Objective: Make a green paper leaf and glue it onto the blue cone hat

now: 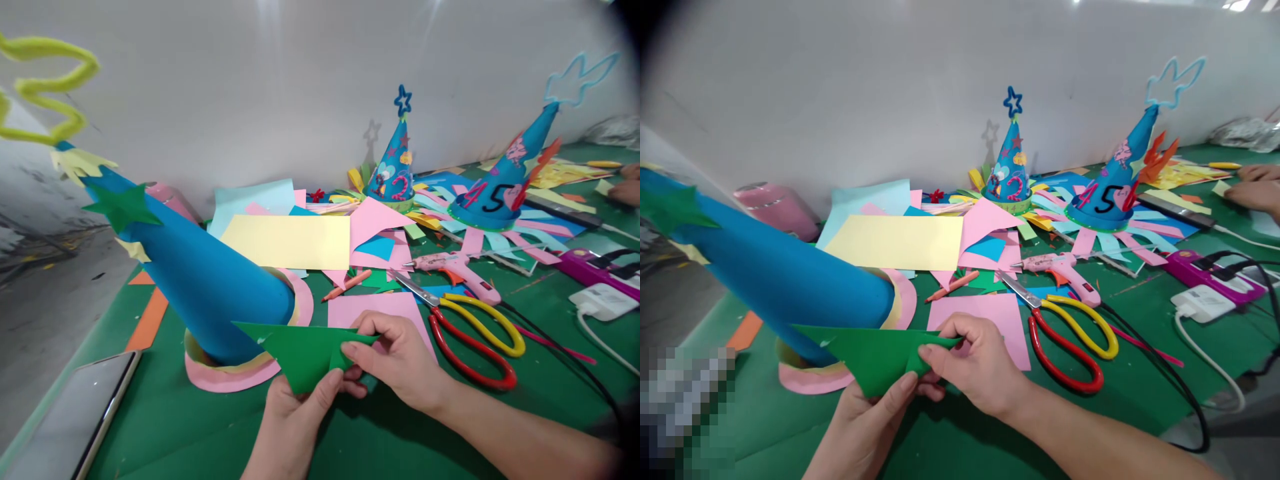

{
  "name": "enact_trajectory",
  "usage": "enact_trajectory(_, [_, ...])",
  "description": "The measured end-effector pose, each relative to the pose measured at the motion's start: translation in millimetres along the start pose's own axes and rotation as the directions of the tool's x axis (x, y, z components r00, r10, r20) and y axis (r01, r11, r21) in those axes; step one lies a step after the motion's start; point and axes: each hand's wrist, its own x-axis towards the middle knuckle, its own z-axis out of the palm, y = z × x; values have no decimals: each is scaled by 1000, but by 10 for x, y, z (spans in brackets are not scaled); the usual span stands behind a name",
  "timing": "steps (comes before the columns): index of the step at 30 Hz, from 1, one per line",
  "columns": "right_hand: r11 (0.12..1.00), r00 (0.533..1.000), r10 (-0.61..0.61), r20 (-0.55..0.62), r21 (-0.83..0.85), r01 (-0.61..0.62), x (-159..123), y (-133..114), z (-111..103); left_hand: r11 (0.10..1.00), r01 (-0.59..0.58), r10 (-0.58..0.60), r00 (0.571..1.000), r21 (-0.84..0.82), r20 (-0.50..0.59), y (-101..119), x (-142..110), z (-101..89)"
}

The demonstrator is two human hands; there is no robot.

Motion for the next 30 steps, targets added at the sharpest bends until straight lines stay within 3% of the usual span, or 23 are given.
enact_trajectory(9, [999, 999, 10, -33, -46, -11, -5, -30, 14, 997, 17, -17, 1000, -71, 7, 17, -2, 44])
enact_trajectory(19, [985, 999, 43, 1, 165, -42, -21, -2, 53, 1000, -4, 5, 998, 15, -59, -28, -52, -9])
enact_trajectory(30, [993, 1000, 19, -11, 120, -18, -50, 19, 58, 1000, -10, 10, 997, -8, -74, -73, -87, -21])
